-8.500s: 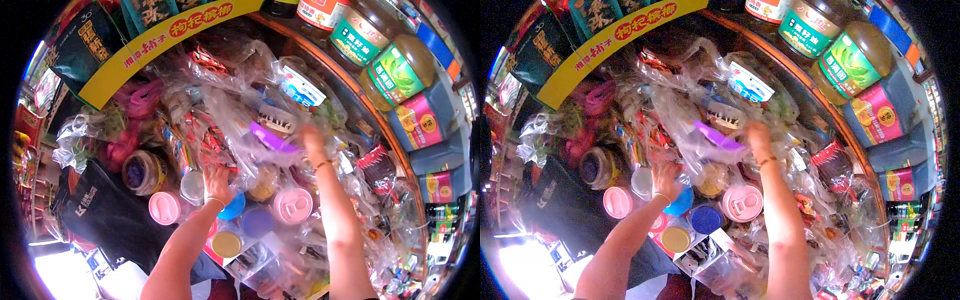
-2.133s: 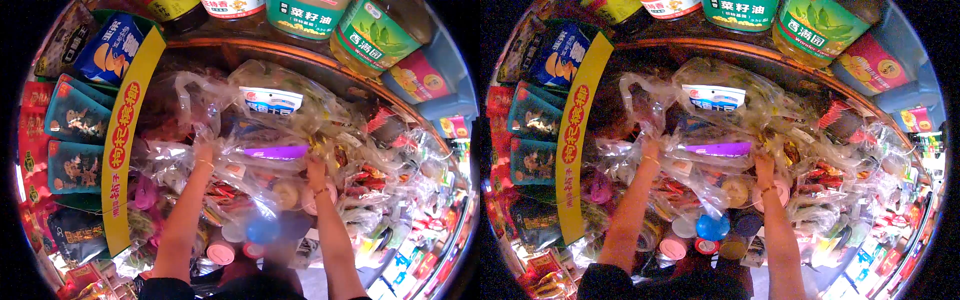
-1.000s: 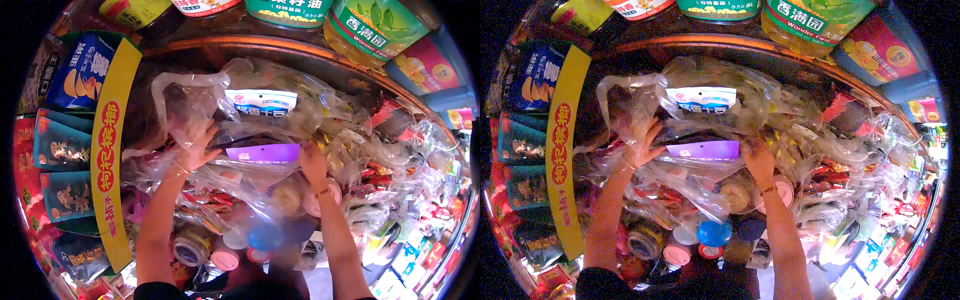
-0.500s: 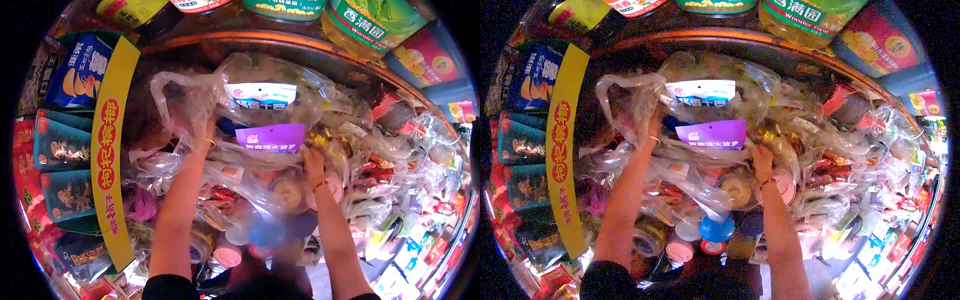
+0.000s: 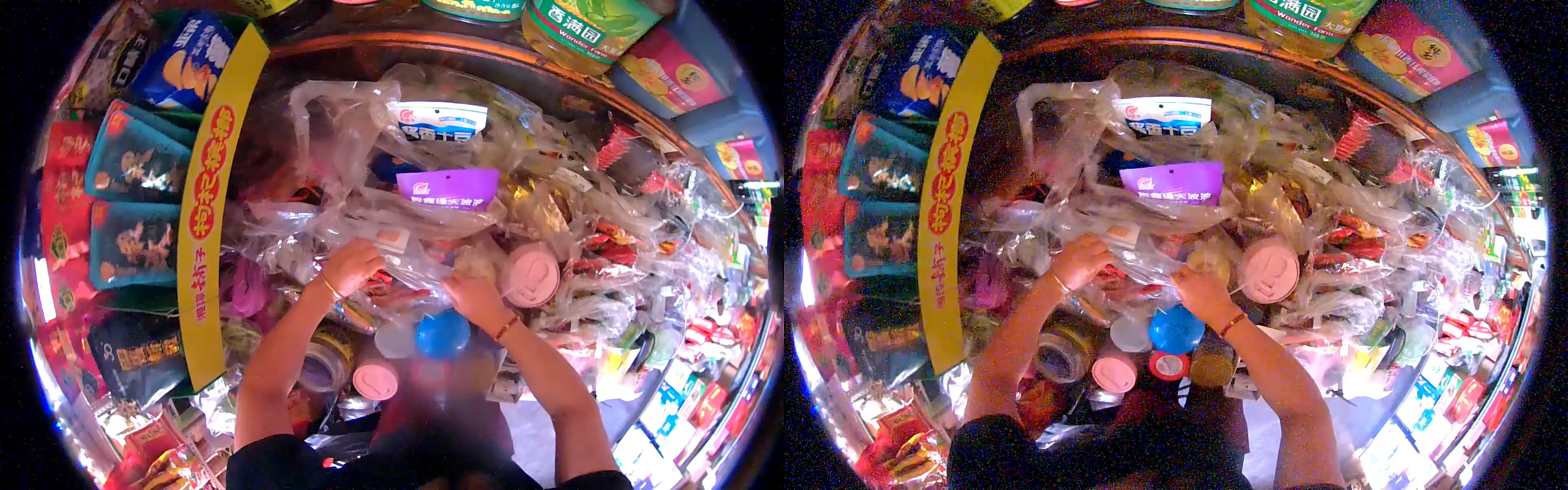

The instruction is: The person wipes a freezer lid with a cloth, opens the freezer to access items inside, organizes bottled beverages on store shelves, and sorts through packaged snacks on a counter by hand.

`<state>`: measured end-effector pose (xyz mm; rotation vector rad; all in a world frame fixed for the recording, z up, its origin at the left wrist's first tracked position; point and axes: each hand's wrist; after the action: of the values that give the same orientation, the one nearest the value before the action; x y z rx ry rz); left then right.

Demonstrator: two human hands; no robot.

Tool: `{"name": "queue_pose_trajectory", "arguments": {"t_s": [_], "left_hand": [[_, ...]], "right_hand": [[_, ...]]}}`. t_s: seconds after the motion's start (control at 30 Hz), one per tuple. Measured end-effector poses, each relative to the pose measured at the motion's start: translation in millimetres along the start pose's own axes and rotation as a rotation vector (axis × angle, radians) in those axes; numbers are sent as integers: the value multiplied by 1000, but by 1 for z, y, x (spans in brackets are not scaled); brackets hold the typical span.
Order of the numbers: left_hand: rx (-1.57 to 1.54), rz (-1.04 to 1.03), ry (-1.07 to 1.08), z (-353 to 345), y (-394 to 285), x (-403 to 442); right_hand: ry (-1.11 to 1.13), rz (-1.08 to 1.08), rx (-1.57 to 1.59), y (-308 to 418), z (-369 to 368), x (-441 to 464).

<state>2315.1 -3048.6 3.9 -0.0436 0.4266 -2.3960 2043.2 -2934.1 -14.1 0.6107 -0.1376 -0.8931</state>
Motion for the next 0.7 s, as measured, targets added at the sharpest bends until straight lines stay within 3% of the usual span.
{"name": "queue_pose_trajectory", "arguments": {"t_s": [0.1,0.13,0.17,0.2,0.27,0.33,0.4,0.47,0.53,0.6,0.67,0.7], "left_hand": [[-92,83,0,13,-8,-8],[-62,74,-193,18,-6,-4],[-34,69,-381,23,-7,-1],[-37,72,-383,31,-12,5],[-210,252,-494,48,-22,22],[-212,296,-432,30,-12,24],[-22,339,-376,20,-8,31],[22,363,-383,3,11,30],[50,288,-250,-20,45,27],[-140,331,-262,-18,48,41],[-74,928,164,10,35,61],[-73,926,167,9,42,69]], "right_hand": [[-284,40,180,-13,-3,-12],[-431,37,262,-22,-6,-16],[-449,-164,440,-25,8,-13],[-459,-369,618,-32,24,-9],[-633,-554,916,-76,16,-6],[-591,-573,730,-100,28,2],[-553,-587,549,-101,35,11],[-727,-504,307,-91,35,10],[-631,-547,369,-74,34,-8],[-533,-592,439,-71,32,-13],[-875,-486,456,-69,27,-11],[-875,-489,458,-62,37,-9]]}}
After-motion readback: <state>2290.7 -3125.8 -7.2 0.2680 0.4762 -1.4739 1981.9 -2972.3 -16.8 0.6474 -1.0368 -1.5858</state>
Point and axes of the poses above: each hand's wrist, its own x-axis towards the middle knuckle, its own z-axis out of the back of the hand, y = z × x, and after that the axes turned 14 degrees about z, right-handed
